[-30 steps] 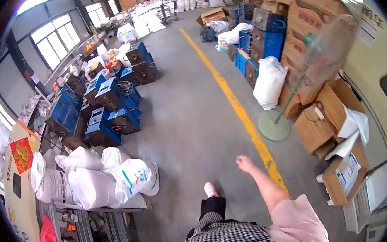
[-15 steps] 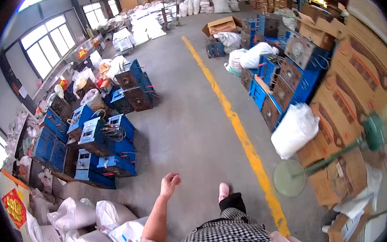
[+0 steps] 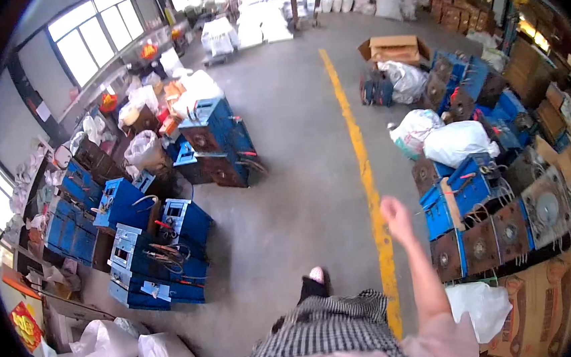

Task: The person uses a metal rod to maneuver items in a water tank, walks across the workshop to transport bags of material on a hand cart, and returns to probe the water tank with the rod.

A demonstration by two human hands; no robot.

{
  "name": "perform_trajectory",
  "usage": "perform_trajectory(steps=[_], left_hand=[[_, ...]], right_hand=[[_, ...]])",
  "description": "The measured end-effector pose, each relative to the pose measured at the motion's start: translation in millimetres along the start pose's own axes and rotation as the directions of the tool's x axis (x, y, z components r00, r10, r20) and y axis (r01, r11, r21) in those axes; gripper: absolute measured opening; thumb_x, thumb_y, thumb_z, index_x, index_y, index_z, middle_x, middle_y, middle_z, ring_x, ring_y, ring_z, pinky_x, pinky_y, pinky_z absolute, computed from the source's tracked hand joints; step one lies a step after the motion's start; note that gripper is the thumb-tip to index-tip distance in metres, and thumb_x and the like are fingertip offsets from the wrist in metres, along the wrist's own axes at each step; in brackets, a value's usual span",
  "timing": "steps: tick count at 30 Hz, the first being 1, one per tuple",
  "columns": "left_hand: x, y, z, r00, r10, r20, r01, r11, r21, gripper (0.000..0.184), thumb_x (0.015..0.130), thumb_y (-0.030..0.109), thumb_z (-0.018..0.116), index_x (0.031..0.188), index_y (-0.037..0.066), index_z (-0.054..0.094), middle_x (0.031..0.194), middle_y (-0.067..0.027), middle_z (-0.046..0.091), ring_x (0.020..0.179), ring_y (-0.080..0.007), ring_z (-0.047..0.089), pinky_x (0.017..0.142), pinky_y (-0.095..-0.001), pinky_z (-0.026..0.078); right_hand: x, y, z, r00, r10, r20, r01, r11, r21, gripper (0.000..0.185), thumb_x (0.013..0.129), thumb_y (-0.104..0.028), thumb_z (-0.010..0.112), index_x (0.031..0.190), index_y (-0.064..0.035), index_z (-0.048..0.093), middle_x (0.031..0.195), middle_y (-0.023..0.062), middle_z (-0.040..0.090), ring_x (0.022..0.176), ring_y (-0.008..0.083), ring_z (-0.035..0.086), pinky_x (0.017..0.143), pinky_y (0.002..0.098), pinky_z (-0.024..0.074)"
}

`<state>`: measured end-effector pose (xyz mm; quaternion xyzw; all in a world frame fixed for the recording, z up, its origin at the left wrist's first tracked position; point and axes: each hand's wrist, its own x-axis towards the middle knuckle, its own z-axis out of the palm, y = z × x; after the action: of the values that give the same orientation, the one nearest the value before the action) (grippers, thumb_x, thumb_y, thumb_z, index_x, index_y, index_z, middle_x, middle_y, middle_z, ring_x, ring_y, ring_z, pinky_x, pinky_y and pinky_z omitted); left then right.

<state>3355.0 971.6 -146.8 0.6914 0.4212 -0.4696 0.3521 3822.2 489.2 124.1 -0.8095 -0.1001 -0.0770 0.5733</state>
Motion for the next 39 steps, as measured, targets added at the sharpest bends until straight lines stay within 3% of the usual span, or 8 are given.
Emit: perform_trajectory(steps=[6,13,19,21,28,32,34,39], left_hand=[[72.2,324.1,-170.0,0.900,0.366,-0.236,-0.385,0.922,-0.034,0.028,0.082,0.026,0.054,0.090,0.000,0.061,0.075,-0.0085,0.061,0.062,-0.0153,0.056,0.059,-0.0286,0.046],[-5.1,789.5,-340.2,0.418,0.824,-0.383,-0.908,0.362,-0.212,0.027,0.086,0.026,0.052,0.092,0.001,0.059,0.073,-0.0052,0.060,0.071,-0.0115,0.058,0.065,-0.0268,0.047],[119.0,783.5,-367.1,0.887,0.423,-0.187,-0.370,0.891,0.262,0.024,0.079,0.027,0.051,0.073,0.006,0.061,0.068,-0.0040,0.060,0.062,-0.0187,0.057,0.056,-0.0321,0.046],[169.3,733.5,-366.0,0.810,0.542,0.225,-0.474,0.378,0.795,0.023,0.077,0.029,0.051,0.075,0.008,0.062,0.071,-0.0052,0.061,0.064,-0.0224,0.057,0.058,-0.0347,0.046],[222.6,811.7,-481.9,0.980,-0.160,-0.122,0.115,0.942,-0.316,0.017,0.077,0.018,0.055,0.083,0.005,0.063,0.074,-0.0080,0.061,0.059,-0.0239,0.056,0.055,-0.0382,0.046],[309.6,960.1,-621.1,0.793,0.015,-0.610,-0.610,-0.001,-0.793,0.016,0.077,0.012,0.057,0.088,0.003,0.063,0.076,-0.0096,0.062,0.056,-0.0249,0.056,0.053,-0.0402,0.046],[314.3,1071.7,-743.2,0.961,0.143,-0.238,-0.190,0.964,-0.188,0.013,0.083,0.010,0.053,0.089,0.001,0.060,0.070,-0.0074,0.059,0.045,-0.0176,0.052,0.041,-0.0328,0.043],[314.9,1363.6,-981.4,0.615,0.612,-0.497,-0.753,0.643,-0.140,0.021,0.084,0.019,0.055,0.092,-0.001,0.057,0.072,-0.0050,0.059,0.068,-0.0126,0.057,0.063,-0.0258,0.048]], right_hand=[[235.4,-166.8,-16.8,0.941,-0.319,-0.116,0.314,0.690,0.652,0.031,0.083,-0.005,0.052,0.113,0.0021,0.050,0.093,0.0103,0.059,0.074,0.0152,0.058,0.071,0.0260,0.0465],[446.0,-229.7,-86.5,0.272,-0.863,-0.425,0.926,0.355,-0.129,0.045,0.064,-0.011,0.060,0.104,0.0061,0.049,0.086,0.0133,0.052,0.074,0.0211,0.047,0.066,0.0290,0.0394],[704.8,-199.2,-64.0,0.097,-0.908,-0.408,0.985,0.147,-0.092,0.038,0.067,-0.011,0.058,0.101,0.0039,0.050,0.087,0.0125,0.051,0.074,0.0215,0.047,0.066,0.0306,0.0377],[793.5,-197.9,-38.5,0.068,-0.917,-0.394,0.992,0.105,-0.072,0.036,0.068,-0.011,0.057,0.100,0.0032,0.050,0.087,0.0122,0.051,0.074,0.0216,0.047,0.066,0.0311,0.0372],[1048.8,-151.5,111.2,0.011,-0.901,-0.434,0.997,0.046,-0.070,0.027,0.071,-0.011,0.055,0.096,0.0007,0.050,0.088,0.0112,0.050,0.075,0.0221,0.046,0.065,0.0329,0.0352],[1183.1,-141.2,201.6,0.032,-0.879,-0.475,0.998,0.056,-0.036,0.023,0.073,-0.011,0.053,0.093,-0.0008,0.050,0.088,0.0107,0.050,0.075,0.0223,0.046,0.064,0.0340,0.0341],[1245.6,-133.7,239.5,0.046,-0.859,-0.510,0.996,0.078,-0.042,0.021,0.074,-0.011,0.053,0.092,-0.0015,0.050,0.088,0.0104,0.050,0.075,0.0224,0.046,0.064,0.0345,0.0335],[1394.6,-75.2,353.0,0.135,-0.850,-0.509,0.975,0.206,-0.085,0.015,0.076,-0.011,0.051,0.089,-0.0033,0.050,0.089,0.0097,0.049,0.075,0.0227,0.046,0.064,0.0358,0.0321]])
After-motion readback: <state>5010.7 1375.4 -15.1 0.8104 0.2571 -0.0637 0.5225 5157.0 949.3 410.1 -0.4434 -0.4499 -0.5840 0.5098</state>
